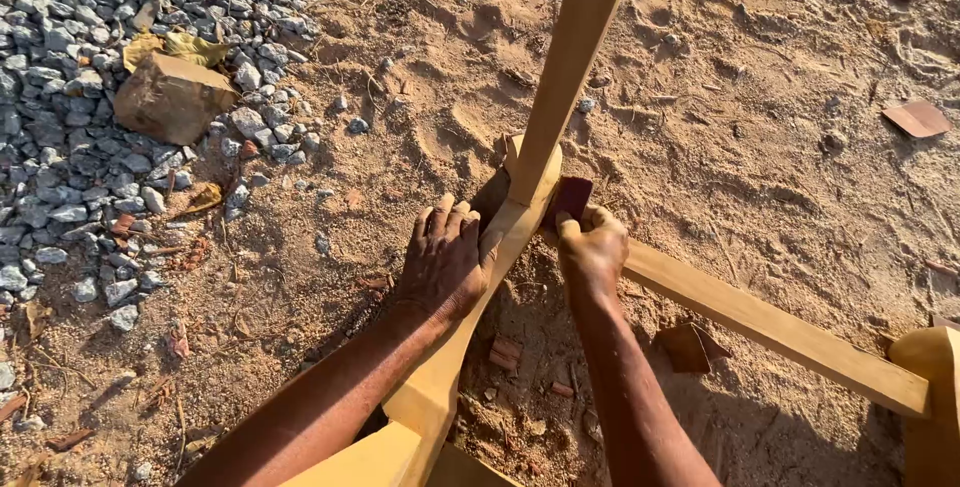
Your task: Sanding a wooden chair with sandpaper.
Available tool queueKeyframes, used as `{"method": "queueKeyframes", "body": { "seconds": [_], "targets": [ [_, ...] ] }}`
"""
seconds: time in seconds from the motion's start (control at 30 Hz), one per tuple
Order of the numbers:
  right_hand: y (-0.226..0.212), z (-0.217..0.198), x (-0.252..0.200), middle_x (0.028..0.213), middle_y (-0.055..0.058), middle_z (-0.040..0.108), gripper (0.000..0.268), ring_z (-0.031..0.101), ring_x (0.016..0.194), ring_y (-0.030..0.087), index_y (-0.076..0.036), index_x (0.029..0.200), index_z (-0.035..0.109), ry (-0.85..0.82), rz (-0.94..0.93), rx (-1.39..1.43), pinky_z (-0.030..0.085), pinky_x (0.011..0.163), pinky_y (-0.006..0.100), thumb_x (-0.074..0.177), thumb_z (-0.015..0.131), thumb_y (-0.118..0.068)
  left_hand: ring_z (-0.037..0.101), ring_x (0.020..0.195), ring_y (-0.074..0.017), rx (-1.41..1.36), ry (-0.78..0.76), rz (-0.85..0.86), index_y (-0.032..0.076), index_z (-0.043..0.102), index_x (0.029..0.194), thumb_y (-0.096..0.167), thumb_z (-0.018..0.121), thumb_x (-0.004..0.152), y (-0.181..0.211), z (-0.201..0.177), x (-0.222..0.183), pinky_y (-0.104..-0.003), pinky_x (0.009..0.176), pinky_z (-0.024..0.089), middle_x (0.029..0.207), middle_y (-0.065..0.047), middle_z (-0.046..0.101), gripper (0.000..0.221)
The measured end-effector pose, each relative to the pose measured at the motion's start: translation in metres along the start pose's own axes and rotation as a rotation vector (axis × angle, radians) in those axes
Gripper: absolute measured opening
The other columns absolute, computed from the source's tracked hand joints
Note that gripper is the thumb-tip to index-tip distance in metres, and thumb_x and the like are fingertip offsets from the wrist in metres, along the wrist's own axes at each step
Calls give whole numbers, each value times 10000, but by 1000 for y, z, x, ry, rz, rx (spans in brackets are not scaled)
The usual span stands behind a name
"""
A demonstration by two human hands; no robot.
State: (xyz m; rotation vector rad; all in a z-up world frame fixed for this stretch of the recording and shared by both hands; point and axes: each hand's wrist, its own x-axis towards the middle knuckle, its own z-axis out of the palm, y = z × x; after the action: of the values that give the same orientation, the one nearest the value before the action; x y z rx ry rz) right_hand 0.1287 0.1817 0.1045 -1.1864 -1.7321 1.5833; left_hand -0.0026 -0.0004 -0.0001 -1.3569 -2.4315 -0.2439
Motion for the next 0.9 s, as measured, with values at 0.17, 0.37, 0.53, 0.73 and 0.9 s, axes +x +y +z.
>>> {"method": "queueKeyframes", "body": {
  "seconds": [0.17, 0.37, 0.53, 0.73, 0.9],
  "targets": [
    [-15, -3, -3, 994, 120, 782, 198, 671, 726, 177, -42, 1112, 730, 43, 17, -122, 581, 595, 267, 913, 717, -42, 657, 1280, -335, -49, -138, -41, 76, 550, 1406, 383, 381, 1116, 16, -41, 11, -575, 1218, 359, 1256, -216, 721, 454],
    [-14, -5, -11, 999, 135, 786, 236, 710, 721, 149, -40, 1145, 717, 12, -28, -114, 586, 570, 255, 910, 693, -28, 606, 1332, -376, 92, 167, 80, 61, 629, 1285, 309, 480, 1072, 0, 0, 2, -570, 1133, 418, 1328, -220, 690, 359],
    [-4, -2, -7, 1022, 144, 773, 249, 756, 757, 163, -12, 1146, 703, 2, -10, 71, 653, 612, 250, 896, 694, -16, 604, 1325, -385, 89, 197, 92, 47, 663, 1260, 329, 486, 1069, 1, -8, 5, -557, 1123, 424, 1312, -224, 696, 384],
    [-15, -5, -12, 1033, 152, 773, 248, 770, 797, 176, -6, 1153, 701, 52, 9, -6, 664, 655, 269, 906, 698, -22, 614, 1283, -394, 19, 202, 91, 29, 687, 1199, 421, 471, 1082, 6, -11, 8, -554, 1082, 440, 1245, -231, 721, 462],
    [-4, -1, -19, 1021, 154, 787, 236, 763, 805, 177, 5, 1152, 715, 47, -81, -101, 654, 676, 289, 918, 685, -4, 626, 1275, -378, 44, 251, 75, 38, 691, 1165, 441, 453, 1095, 8, -22, 11, -540, 1085, 452, 1206, -226, 739, 474]
  ]
}}
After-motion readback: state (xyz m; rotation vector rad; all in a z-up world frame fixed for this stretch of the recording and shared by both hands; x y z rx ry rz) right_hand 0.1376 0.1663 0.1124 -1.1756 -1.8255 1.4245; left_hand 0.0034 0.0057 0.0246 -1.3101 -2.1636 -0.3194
